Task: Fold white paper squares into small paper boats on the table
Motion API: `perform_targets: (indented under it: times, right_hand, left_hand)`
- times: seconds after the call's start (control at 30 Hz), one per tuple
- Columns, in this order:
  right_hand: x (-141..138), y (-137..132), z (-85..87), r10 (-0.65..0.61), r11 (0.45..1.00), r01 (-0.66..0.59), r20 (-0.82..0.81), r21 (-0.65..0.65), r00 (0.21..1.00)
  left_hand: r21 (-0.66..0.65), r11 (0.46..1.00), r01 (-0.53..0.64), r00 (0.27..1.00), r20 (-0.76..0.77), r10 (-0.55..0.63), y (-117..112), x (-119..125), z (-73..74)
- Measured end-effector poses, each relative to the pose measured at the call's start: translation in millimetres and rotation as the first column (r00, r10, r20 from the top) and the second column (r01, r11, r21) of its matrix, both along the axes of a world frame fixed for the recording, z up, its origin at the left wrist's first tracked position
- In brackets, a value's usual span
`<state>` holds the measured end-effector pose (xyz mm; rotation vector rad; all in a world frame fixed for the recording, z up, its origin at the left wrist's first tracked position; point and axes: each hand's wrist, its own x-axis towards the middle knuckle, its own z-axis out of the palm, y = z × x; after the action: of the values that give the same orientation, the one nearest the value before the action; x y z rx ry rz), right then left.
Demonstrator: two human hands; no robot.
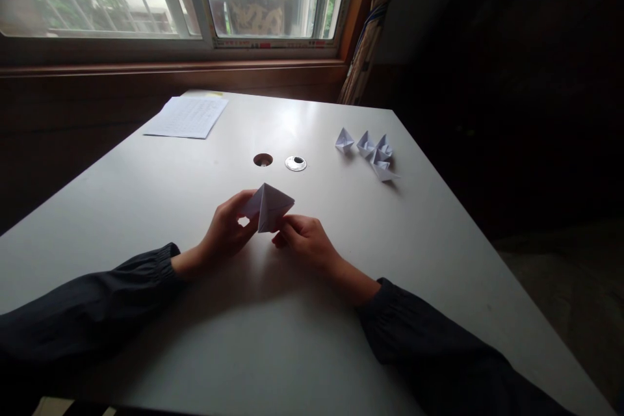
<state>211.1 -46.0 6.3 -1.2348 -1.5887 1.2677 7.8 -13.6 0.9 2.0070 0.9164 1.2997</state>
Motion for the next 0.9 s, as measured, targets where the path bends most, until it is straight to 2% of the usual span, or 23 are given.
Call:
perform_targets:
  times: [0.13, 0.33, 0.5, 0.6, 0.7, 0.8, 0.9]
  right_hand:
    - [1.3, -0.1, -0.4, 0.03, 0.999, -0.031, -0.064, -0.014, 0.997]
    - [6.1, 3.7, 0.4, 0.097, 0.986, -0.12, -0.181, -0.117, 0.979]
    - [3.3, 5.7, 2.4, 0.158, 0.975, -0.179, -0.151, -0.133, 0.976]
    - [-1.6, 5.7, 7.1, 0.148, 0.97, -0.175, -0.163, -0.17, 0.976]
    - [-4.8, 5.4, 13.4, 0.139, 0.955, -0.193, -0.235, -0.226, 0.962]
    - [-5.0, 5.7, 17.3, 0.161, 0.93, -0.25, -0.309, -0.271, 0.937]
    - [-3.6, 7.1, 17.4, 0.193, 0.937, -0.255, -0.253, -0.239, 0.948]
  left_hand:
    - [0.01, 1.0, -0.014, 1.0, 0.019, 0.014, 2.5, 0.2, -2.8]
    - [0.082, 0.997, -0.017, 1.0, -0.002, 0.017, 0.7, -0.4, 1.6]
    - [0.117, 0.993, -0.032, 0.999, -0.004, 0.032, -1.5, -0.8, 2.1]
    - [0.126, 0.991, -0.037, 0.999, -0.016, 0.039, -2.9, -1.1, 1.6]
    - [0.164, 0.986, -0.018, 0.998, -0.049, 0.026, -4.0, -1.9, 2.0]
    - [0.146, 0.989, 0.029, 0.997, -0.076, -0.018, -4.4, -3.1, 2.3]
    - [0.129, 0.988, 0.09, 0.994, -0.075, -0.08, -4.3, -3.6, 2.4]
